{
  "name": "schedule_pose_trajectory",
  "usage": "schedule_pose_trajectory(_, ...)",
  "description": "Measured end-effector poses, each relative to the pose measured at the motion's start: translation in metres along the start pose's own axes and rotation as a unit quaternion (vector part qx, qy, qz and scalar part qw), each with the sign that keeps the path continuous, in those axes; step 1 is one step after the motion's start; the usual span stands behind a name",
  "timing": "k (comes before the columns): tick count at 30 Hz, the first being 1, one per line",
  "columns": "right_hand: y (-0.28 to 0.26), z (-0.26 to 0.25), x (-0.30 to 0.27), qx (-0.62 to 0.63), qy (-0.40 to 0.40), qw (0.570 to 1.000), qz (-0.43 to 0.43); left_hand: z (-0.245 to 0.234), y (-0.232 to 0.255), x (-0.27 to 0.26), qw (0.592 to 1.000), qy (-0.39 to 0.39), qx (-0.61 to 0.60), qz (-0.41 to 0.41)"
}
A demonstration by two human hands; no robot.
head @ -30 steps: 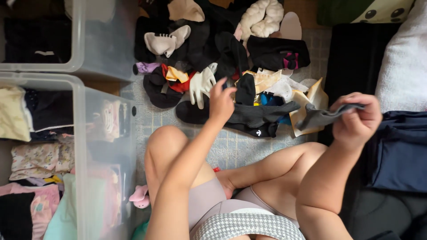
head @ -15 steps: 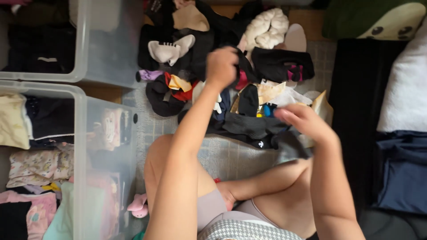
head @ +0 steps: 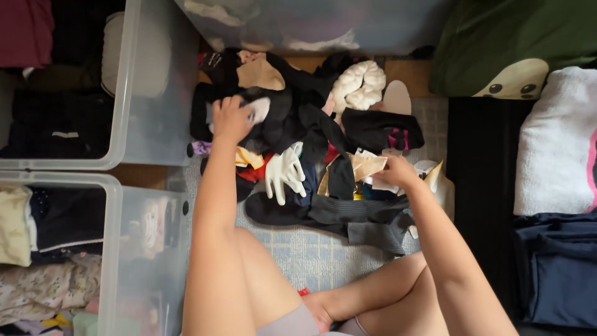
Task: Sorting and organizing a pile of socks and small clothing items into storage bins.
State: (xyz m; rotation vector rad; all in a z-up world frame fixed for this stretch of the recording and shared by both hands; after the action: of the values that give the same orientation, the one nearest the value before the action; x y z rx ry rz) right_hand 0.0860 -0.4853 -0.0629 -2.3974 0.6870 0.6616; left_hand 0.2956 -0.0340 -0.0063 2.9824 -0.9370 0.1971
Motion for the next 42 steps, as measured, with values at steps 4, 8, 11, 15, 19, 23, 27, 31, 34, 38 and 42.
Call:
schedule_pose_trajectory(4,0.026,0.004,-0.001,-0.115,0.089,0.976,-0.163,-0.088,0.059,-0.01,0.961,0.193,-0.192,-0.043)
schedule_pose_trajectory(8,0.053,-0.069,-0.048,0.354,0.235,0.888,-0.178,-0.164,0.151,-0.062,0.831,0.411,-0.375,0.024)
schedule_pose_trajectory(11,0.051,-0.122,-0.117,0.565,0.24,0.76,-0.217,-0.139,0.245,-0.114,0.835,0.314,-0.409,0.189)
schedule_pose_trajectory(15,0.06,-0.142,-0.184,0.715,0.076,0.657,-0.226,-0.083,0.343,-0.177,0.837,0.084,-0.413,0.349)
schedule_pose_trajectory(19,0.125,-0.112,-0.176,0.764,0.118,0.623,-0.119,-0.036,0.371,-0.144,0.869,-0.092,-0.39,0.29)
schedule_pose_trajectory(23,0.132,-0.099,-0.202,0.698,0.162,0.681,-0.151,-0.034,0.377,-0.074,0.914,0.101,-0.373,0.119)
schedule_pose_trajectory(27,0.076,-0.12,-0.258,0.707,0.108,0.689,-0.122,-0.016,0.388,-0.035,0.922,-0.053,-0.382,-0.038)
schedule_pose_trajectory(31,0.08,-0.125,-0.279,0.715,0.055,0.681,-0.146,-0.047,0.382,-0.044,0.902,-0.002,-0.422,-0.089)
schedule_pose_trajectory(34,0.082,-0.103,-0.281,0.759,-0.008,0.635,-0.146,-0.136,0.385,-0.077,0.891,0.13,-0.433,-0.043)
schedule_pose_trajectory(38,0.034,-0.036,-0.271,0.608,-0.005,0.767,-0.205,-0.161,0.393,-0.137,0.812,0.246,-0.527,-0.05)
schedule_pose_trajectory(42,-0.028,0.031,-0.265,0.61,-0.1,0.75,-0.237,-0.128,0.385,-0.184,0.731,0.301,-0.602,-0.113)
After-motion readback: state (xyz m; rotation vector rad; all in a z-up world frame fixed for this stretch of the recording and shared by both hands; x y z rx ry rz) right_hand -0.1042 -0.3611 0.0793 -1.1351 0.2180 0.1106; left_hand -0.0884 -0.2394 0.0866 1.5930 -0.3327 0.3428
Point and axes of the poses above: each hand's wrist, its own x-axis towards the middle knuckle, its own z-axis out of the palm, y = z × x, the point moved 5 cm from there along x, towards the middle knuckle, and after that the axes turned 13 degrees about z, right-handed, at the moved point
